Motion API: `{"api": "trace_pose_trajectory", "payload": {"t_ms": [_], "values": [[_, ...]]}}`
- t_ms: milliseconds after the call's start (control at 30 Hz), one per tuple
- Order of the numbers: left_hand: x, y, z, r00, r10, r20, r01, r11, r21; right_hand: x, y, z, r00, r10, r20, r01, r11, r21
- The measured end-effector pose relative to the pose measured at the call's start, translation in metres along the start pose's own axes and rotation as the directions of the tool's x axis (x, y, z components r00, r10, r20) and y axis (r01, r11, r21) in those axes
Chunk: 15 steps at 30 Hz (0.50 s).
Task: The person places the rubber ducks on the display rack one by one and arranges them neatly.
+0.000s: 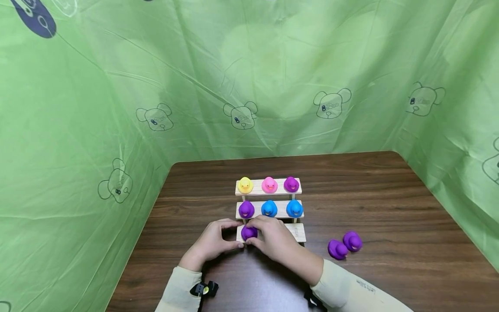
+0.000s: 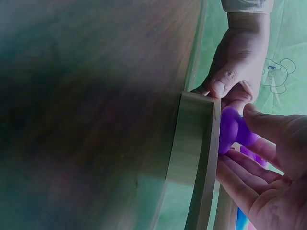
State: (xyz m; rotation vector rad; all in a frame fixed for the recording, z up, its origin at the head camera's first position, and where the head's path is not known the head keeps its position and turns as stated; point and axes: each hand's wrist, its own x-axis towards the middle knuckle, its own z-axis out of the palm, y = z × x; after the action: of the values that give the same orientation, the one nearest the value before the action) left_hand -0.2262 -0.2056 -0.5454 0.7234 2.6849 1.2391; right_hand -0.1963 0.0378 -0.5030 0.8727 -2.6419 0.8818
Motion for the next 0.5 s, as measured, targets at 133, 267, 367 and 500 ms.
{"api": "trace_pose_trajectory", "payload": {"t_ms": [133, 267, 367, 500], "values": [[0.0, -0.0007, -0.0006, 1.0, 0.004, -0.006, -0.004, 1.0, -0.001, 0.0023, -0.0008, 0.0013, 1.0, 0.004, 0.009, -0.004, 1.0, -0.005], [0.0001, -0.0009, -0.0008, 1.0, 0.001, -0.004, -0.001, 1.0, -0.002, 0.0043, -0.0021, 0.0025, 1.0, -0.008, 0.009, 0.009, 1.0, -0.016], [0.0003, -0.0008, -0.0007, 1.0, -0.004, -0.001, 0.004, 1.0, -0.006, 0.0046, -0.0029, 0.0026, 1.0, -0.009, 0.016, 0.009, 0.999, -0.032], [0.0004, -0.0005, -0.0005, 1.0, -0.007, 0.0, 0.007, 1.0, -0.013, 0.004, -0.0029, 0.0024, 1.0, 0.001, 0.03, 0.001, 0.998, -0.062]]}}
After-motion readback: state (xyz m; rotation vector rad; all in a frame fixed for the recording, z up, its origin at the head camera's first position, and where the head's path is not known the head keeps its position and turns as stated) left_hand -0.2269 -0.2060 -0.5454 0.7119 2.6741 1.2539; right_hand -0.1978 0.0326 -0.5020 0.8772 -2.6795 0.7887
